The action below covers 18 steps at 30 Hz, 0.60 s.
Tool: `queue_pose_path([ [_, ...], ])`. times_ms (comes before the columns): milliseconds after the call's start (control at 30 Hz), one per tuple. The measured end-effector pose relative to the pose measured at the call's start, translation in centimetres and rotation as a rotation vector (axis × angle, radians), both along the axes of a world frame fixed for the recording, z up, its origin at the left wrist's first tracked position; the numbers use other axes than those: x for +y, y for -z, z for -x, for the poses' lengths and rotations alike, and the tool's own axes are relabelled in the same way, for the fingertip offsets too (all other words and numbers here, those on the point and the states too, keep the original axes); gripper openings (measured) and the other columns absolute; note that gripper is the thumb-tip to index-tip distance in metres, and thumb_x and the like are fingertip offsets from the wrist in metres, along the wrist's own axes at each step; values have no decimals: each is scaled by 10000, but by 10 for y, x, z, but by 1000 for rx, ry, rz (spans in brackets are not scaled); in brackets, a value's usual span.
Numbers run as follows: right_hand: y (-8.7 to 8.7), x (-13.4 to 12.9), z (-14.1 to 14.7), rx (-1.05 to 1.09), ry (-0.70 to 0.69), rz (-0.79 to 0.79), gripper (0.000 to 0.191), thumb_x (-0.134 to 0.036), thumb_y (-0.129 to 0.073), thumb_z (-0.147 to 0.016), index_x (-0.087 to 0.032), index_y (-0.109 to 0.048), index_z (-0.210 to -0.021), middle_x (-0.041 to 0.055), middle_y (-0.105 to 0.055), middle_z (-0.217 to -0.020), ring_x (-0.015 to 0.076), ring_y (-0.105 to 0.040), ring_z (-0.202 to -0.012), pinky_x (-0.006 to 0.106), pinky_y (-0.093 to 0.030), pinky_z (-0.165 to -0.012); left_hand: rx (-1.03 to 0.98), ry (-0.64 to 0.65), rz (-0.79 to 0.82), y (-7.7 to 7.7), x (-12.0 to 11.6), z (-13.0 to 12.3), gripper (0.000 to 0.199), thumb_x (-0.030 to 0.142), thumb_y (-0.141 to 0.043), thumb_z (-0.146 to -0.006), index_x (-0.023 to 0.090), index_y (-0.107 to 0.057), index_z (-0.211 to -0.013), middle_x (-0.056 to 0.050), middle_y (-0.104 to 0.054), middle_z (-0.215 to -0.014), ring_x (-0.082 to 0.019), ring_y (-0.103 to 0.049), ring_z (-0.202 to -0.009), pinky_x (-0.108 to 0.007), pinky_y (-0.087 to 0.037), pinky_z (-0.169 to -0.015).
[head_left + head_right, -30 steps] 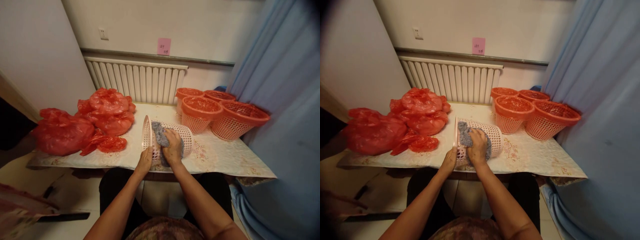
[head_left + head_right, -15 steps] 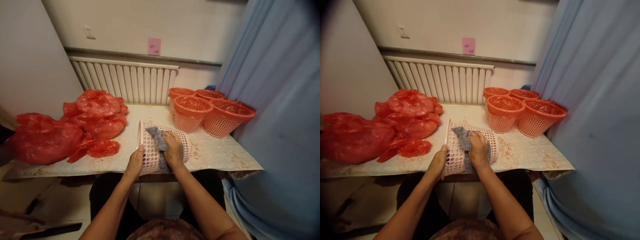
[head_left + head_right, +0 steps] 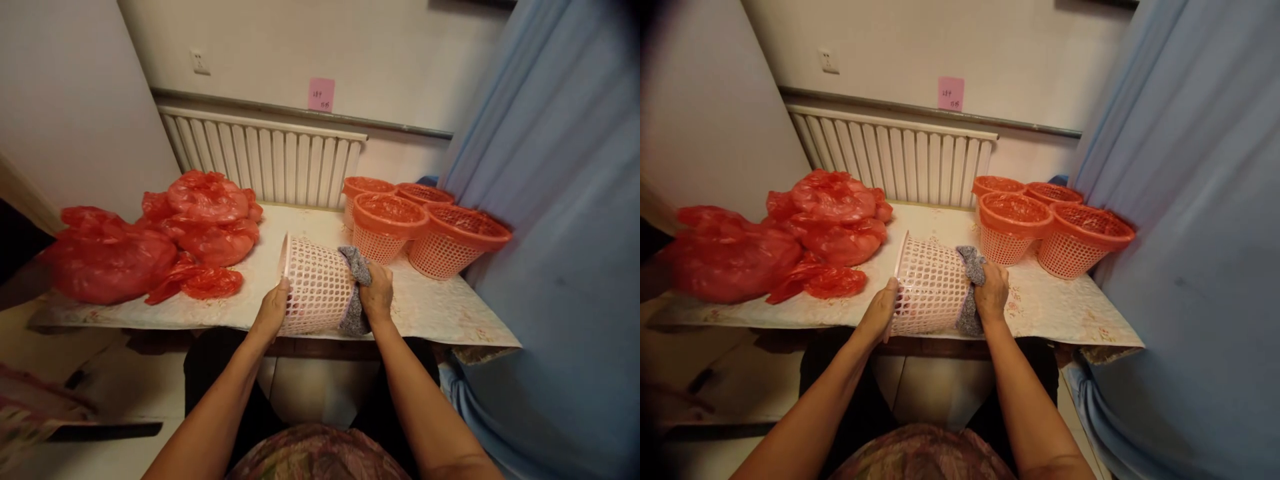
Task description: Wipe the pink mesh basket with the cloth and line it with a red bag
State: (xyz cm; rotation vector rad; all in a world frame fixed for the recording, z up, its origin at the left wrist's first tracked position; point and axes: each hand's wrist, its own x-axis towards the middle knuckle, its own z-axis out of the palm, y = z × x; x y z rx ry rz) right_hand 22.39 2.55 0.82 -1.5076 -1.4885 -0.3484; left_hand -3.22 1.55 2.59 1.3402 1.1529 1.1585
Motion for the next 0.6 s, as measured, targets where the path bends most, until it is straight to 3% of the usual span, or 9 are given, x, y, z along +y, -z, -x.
queue_pose_path([
  [233, -1, -5, 4, -27, 16, -2, 272, -167, -434, -893, -203, -663, -1035, 68, -660, -1115, 229, -482, -1074, 366, -365, -991, 34, -21, -42, 0, -2, 2, 636, 753, -358, -818, 160, -573, -735, -46, -633, -659, -213, -595, -620, -331, -496, -630],
  [600, 0, -10, 5, 8, 2, 9, 325, -161, -418, -890, -203, -645, -1120, 65, -649, -1186, 219, -483, -1096, 363, -363, -998, -12, -8, 36, 0, 1, 3, 603, 717, -384, -835, 147, -580, -847, -58, -643, -761, -201, -629, -666, -313, -504, -626],
])
